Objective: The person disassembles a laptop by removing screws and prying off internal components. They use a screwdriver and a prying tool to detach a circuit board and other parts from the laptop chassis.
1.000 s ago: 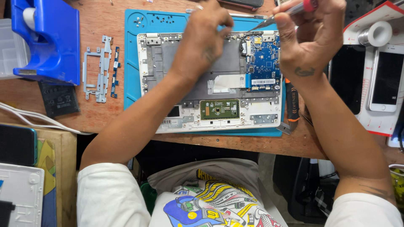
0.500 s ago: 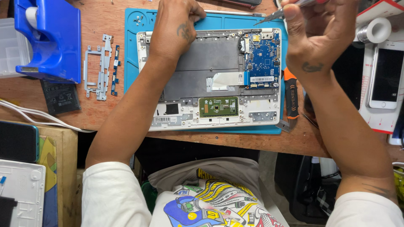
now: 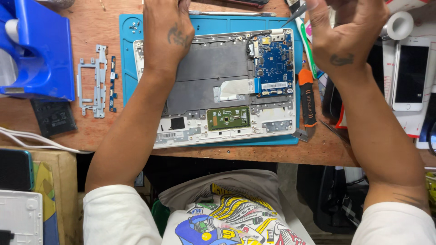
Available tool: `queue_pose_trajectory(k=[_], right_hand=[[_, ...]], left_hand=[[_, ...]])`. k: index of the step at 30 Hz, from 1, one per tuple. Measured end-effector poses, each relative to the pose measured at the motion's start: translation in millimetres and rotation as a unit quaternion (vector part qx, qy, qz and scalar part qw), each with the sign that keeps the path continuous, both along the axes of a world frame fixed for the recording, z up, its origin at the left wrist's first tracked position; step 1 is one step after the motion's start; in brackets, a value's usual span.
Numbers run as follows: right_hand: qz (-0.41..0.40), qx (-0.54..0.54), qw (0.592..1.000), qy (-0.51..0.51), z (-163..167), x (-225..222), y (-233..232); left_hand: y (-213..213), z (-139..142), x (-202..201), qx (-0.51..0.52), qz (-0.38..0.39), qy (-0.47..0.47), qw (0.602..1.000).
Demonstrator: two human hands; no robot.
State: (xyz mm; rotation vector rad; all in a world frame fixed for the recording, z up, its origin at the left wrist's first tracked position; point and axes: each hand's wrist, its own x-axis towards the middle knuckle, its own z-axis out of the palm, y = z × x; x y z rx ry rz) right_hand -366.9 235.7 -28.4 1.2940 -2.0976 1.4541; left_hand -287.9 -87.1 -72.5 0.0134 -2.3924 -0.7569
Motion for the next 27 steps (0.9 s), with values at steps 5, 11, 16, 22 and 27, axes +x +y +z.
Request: queue_pose_trajectory(k=[5,11,16,22,27], right_hand=[[0.014,0.002,1.000,-0.013,8,10,-14],[0.002,0.023,1.000,-0.004,9,12,-17],[0.023,0.004,1.000,-0.004,6,11,-18],[-0.015,0.060,0.998,0.025,13,15,-6],[-0.006,0.056,0.998,-0.014,23,26,10]], left_hand=[[11,14,7,0.054,-0.039,-0.026,0.997],[12,17,6,0.040,-0.035,-0.023,0.998],[13,14,5,0.040,-0.036,-0.015,0.998],[15,16,7,0.056,-0.057,-0.025,0.996],[18,19,7,0.039,-0.063,-0.004,0.997]])
